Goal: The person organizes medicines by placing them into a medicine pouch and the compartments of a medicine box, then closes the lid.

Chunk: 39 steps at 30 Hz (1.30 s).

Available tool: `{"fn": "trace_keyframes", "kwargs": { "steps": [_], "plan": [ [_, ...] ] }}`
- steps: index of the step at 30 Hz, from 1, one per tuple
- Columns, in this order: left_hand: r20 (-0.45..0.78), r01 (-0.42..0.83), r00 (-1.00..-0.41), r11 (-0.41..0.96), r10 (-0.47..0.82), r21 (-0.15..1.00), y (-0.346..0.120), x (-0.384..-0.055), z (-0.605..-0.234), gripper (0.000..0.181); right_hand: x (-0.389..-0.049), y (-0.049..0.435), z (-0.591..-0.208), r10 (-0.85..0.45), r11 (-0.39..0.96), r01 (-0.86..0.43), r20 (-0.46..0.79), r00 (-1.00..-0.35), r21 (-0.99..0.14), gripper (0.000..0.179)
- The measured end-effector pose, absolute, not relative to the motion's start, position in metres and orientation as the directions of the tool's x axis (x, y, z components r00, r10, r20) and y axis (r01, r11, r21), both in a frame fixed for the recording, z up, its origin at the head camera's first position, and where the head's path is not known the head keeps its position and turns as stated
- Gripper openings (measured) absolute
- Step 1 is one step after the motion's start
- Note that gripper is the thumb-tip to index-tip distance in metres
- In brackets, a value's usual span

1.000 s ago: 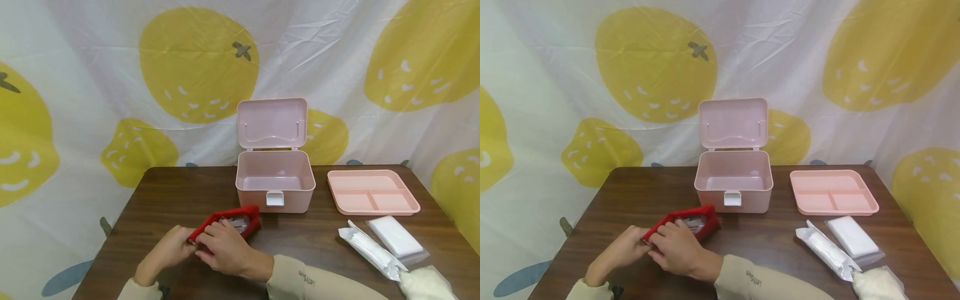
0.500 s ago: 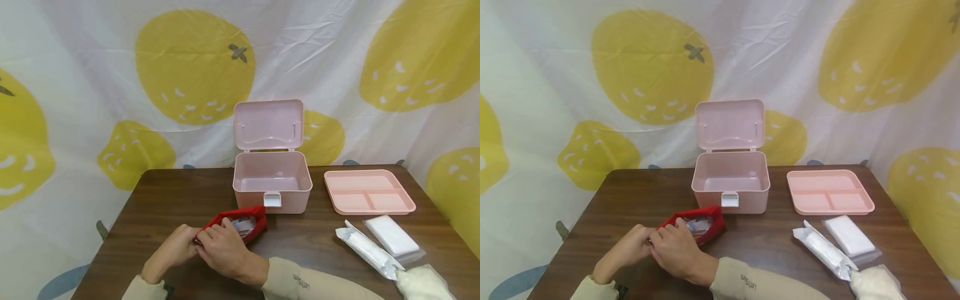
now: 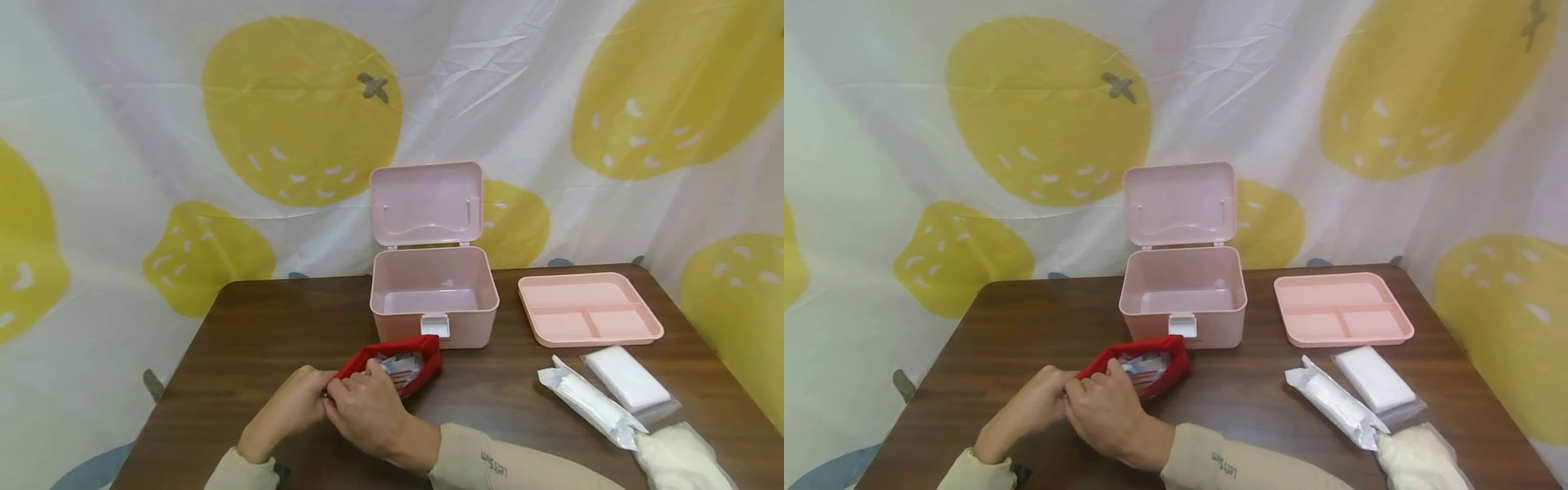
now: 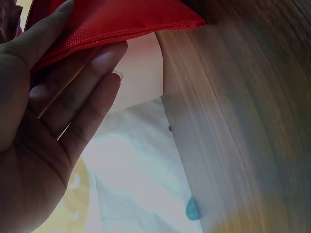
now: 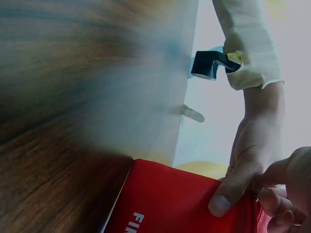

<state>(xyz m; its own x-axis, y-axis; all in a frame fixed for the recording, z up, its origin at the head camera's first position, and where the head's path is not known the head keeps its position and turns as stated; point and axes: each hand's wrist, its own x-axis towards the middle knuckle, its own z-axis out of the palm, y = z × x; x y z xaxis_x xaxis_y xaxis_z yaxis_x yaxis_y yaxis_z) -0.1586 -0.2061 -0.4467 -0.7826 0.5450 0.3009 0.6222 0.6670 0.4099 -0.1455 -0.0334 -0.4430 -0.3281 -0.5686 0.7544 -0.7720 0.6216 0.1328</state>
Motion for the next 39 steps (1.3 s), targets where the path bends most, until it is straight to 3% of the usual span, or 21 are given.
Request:
{"fn": "trace_keyframes", "kwargs": {
  "steps": [5, 11, 17, 20, 24, 30, 39],
  "plan": [
    [0.298, 0.630, -0.775, 0.647, 0.557, 0.428, -0.203, -0.162, -0.447, 0.028, -0.148, -0.030, -0.442, -0.556, 0.616, -0.780, 0.762, -0.331, 0.111, 0.021],
    [0.269, 0.626, -0.774, 0.629, 0.573, 0.461, -0.201, -0.164, -0.445, 0.025, -0.148, -0.018, -0.437, -0.607, 0.589, -0.806, 0.688, -0.398, 0.054, 0.021],
    [0.180, 0.566, -0.805, 0.642, 0.565, 0.517, -0.200, -0.165, -0.443, 0.010, -0.142, -0.004, -0.430, -0.733, 0.607, -0.775, 0.500, -0.461, 0.176, 0.019],
    [0.170, 0.553, -0.813, 0.645, 0.557, 0.528, -0.200, -0.165, -0.442, 0.015, -0.138, -0.003, -0.429, -0.745, 0.623, -0.754, 0.454, -0.489, 0.209, 0.017],
    [0.199, 0.557, -0.813, 0.631, 0.547, 0.540, -0.199, -0.163, -0.441, 0.029, -0.135, -0.002, -0.430, -0.731, 0.646, -0.739, 0.436, -0.526, 0.191, 0.017],
    [0.204, 0.566, -0.802, 0.606, 0.561, 0.559, -0.199, -0.162, -0.440, 0.006, -0.138, 0.001, -0.435, -0.707, 0.650, -0.748, 0.468, -0.530, 0.136, 0.015],
    [0.205, 0.582, -0.792, 0.607, 0.575, 0.541, -0.196, -0.158, -0.437, 0.005, -0.144, 0.009, -0.439, -0.699, 0.627, -0.775, 0.495, -0.516, 0.077, 0.026]
  ]
}}
